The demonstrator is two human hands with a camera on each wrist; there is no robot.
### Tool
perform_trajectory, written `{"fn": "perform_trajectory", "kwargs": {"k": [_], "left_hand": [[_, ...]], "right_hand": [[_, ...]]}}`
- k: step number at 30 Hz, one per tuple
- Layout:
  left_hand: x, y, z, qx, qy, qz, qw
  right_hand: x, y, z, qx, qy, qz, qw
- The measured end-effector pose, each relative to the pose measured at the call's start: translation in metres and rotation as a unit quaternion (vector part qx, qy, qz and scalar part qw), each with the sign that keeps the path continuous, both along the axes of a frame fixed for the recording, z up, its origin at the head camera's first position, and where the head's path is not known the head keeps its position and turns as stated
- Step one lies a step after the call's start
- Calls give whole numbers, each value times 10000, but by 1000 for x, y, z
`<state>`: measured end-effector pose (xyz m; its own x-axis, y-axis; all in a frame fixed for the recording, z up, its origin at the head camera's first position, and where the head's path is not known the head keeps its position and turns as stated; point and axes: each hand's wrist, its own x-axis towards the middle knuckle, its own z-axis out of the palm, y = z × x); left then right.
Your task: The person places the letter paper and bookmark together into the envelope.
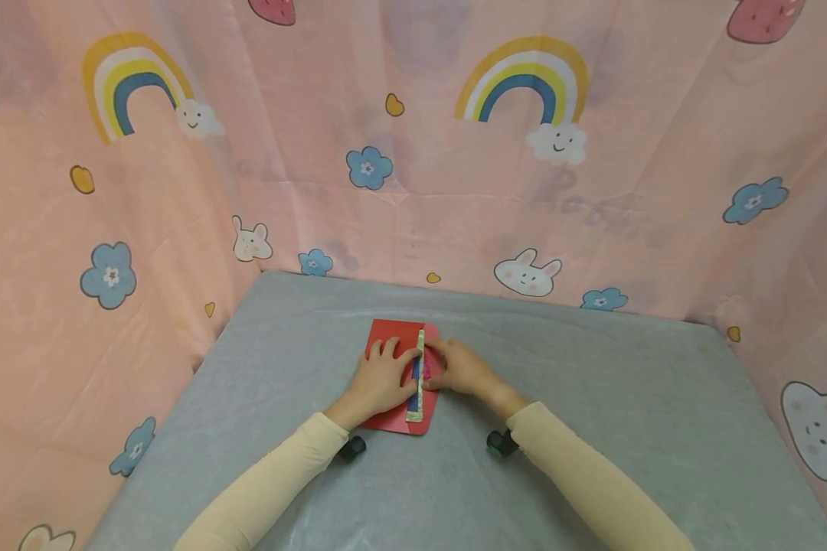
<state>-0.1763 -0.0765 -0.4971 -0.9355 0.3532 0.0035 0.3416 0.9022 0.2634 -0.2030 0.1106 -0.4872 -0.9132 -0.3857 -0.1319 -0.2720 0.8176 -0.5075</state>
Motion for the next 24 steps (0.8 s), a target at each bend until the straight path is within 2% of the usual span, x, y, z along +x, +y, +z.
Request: {"fn": "perform_trajectory", "kwargs": {"k": [10, 24], "left_hand": [[0, -1, -2, 54, -21, -23, 10000], [0, -1, 0, 71, 54, -77, 9999]], "right_hand": [[5, -7, -4, 494, 286, -215, 9981], [7, -9, -6, 566, 440, -308, 9969]]}}
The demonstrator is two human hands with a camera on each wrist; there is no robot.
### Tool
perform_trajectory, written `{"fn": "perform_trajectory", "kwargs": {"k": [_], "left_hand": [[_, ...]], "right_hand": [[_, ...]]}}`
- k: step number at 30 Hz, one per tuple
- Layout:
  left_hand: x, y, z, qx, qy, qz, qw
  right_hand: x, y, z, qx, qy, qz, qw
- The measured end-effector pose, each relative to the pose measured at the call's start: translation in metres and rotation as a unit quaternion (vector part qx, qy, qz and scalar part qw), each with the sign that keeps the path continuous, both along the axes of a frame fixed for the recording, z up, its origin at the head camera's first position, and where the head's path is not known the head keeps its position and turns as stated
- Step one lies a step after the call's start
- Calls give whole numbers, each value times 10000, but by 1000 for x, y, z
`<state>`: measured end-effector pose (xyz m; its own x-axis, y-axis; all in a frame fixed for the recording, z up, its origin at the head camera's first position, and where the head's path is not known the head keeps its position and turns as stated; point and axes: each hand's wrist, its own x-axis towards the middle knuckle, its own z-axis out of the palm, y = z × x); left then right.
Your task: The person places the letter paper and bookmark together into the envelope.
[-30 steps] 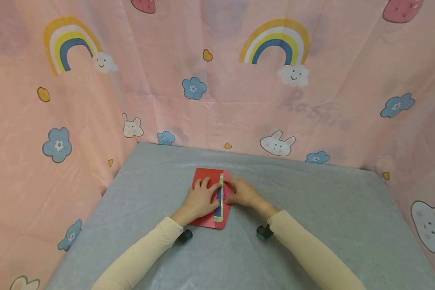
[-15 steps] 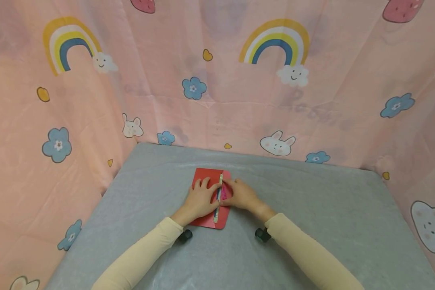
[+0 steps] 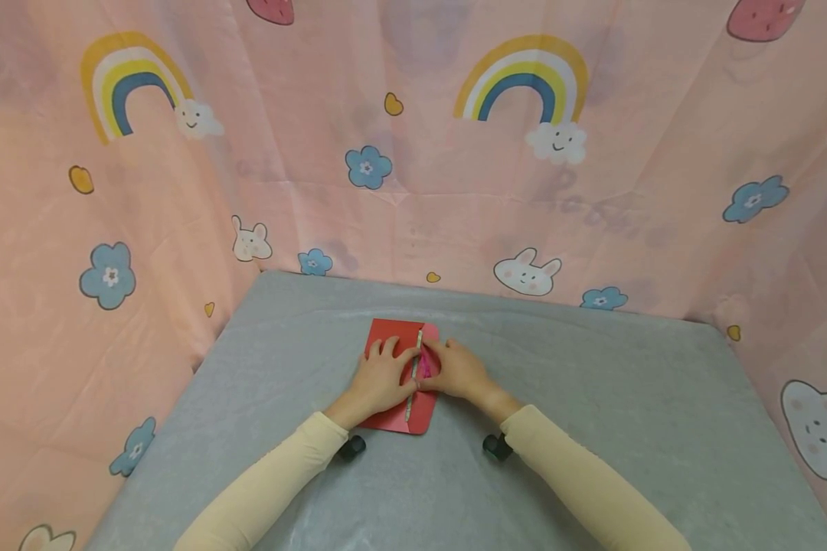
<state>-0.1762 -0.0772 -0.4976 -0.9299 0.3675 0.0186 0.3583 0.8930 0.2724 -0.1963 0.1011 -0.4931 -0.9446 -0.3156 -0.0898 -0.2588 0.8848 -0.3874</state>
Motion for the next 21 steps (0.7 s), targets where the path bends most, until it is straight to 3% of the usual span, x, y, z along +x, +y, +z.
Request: {"fn": "perform_trajectory", "kwargs": {"k": [5, 12, 21], "left_hand": [[0, 0, 0, 9, 38, -10, 10000], [0, -1, -2, -16, 76, -11, 10000], [-2, -2, -4, -64, 104, -24, 9999]], "right_hand": [[-3, 5, 0, -268, -168, 175, 9993], [-15, 18, 3, -1408, -628, 429, 9871], [-25, 22, 2, -1356, -463, 286, 9893]]}}
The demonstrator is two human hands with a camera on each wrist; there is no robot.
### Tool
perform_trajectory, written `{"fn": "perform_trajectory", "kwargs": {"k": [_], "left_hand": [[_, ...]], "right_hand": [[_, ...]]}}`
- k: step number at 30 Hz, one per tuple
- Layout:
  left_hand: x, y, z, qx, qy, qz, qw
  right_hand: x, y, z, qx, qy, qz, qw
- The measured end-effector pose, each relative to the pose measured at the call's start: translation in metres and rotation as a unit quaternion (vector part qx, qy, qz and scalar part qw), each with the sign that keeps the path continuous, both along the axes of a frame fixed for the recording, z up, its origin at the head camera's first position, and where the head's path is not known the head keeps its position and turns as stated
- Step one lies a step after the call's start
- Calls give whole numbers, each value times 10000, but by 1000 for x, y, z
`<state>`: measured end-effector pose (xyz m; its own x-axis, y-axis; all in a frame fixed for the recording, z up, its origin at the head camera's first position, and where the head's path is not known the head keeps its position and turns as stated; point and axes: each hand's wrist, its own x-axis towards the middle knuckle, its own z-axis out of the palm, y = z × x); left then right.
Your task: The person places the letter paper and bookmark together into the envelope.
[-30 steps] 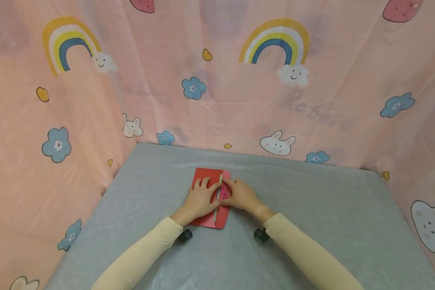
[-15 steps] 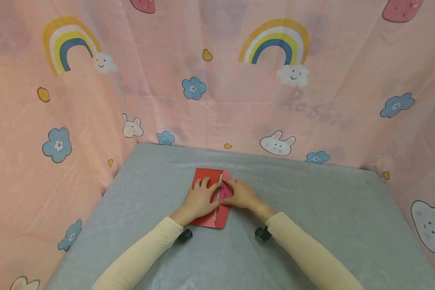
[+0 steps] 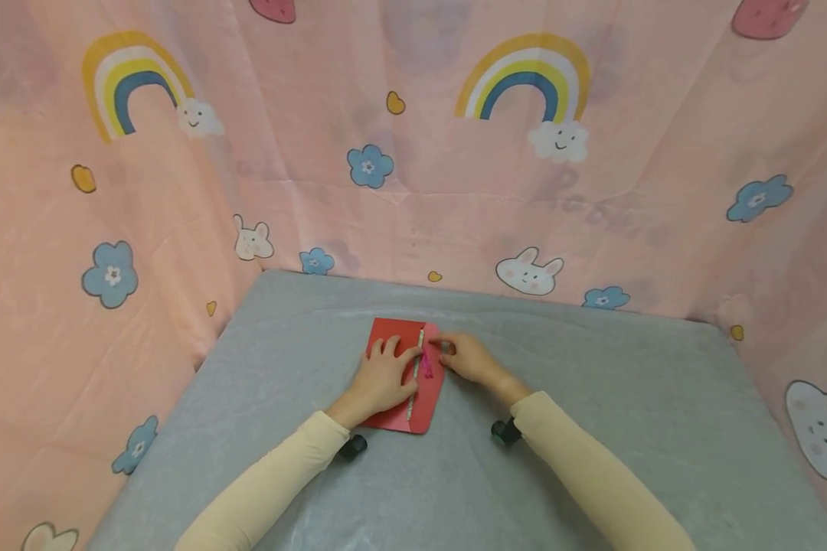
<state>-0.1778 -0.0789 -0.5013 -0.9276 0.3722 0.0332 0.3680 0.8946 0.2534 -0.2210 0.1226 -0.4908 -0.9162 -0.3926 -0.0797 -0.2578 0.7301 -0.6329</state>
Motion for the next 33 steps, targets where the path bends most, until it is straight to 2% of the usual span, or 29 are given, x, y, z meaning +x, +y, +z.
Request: {"fn": "perform_trajectory", "kwargs": {"k": [9, 21, 33], "left_hand": [[1, 1, 2, 67, -74, -17, 9999], [3, 1, 6, 117, -49, -33, 9999], [3, 1, 7, 175, 13, -44, 9998]], "right_hand": [[0, 1, -6, 22, -35, -10, 10000], [9, -5, -7, 362, 431, 109, 9984], [13, -10, -5, 657, 460, 88, 9967]]}}
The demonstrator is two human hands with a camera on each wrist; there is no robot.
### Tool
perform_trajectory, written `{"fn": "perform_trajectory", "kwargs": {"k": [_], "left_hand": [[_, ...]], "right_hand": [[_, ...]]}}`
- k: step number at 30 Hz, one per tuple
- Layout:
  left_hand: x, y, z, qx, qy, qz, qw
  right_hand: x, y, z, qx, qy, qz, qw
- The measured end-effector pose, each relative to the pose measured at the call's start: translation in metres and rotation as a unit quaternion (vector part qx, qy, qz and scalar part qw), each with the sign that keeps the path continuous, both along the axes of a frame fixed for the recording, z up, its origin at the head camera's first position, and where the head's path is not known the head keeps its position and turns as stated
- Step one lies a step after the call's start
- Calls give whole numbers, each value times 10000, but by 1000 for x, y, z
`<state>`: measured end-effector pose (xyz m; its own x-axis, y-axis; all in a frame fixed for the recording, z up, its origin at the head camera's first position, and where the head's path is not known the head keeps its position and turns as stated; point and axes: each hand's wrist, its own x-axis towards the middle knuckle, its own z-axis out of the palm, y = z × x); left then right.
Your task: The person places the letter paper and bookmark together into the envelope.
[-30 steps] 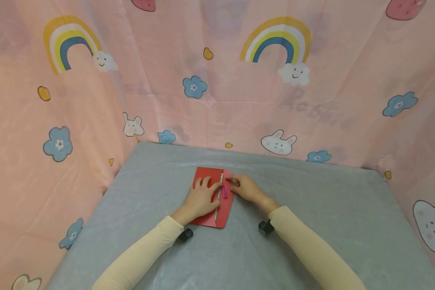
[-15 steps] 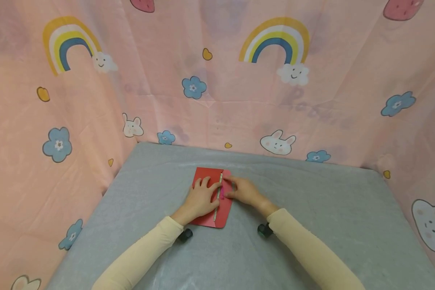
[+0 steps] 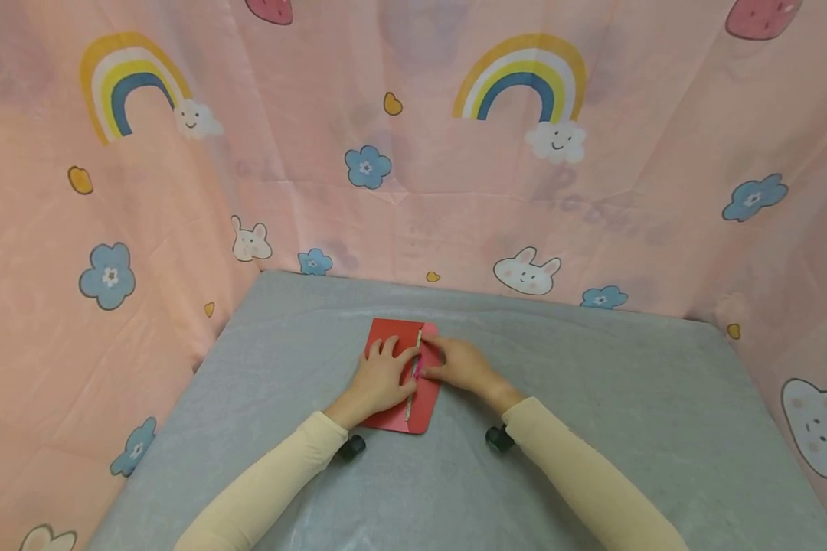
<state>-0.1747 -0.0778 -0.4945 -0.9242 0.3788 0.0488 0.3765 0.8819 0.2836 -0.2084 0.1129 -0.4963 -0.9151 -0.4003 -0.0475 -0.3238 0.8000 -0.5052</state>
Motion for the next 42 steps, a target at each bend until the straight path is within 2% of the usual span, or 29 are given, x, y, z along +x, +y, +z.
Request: {"fn": "perform_trajectory", "kwargs": {"k": [5, 16, 42], "left_hand": [[0, 0, 0, 28, -51, 10, 10000], [-1, 0, -2, -45, -109, 23, 9999], [-1, 0, -3, -163, -71, 0, 9998]], "right_hand": [[1, -2, 0, 118, -45, -87, 9999], [1, -6, -4, 497, 170, -168, 9985], [2, -13, -8, 774, 597, -321, 9947]]}}
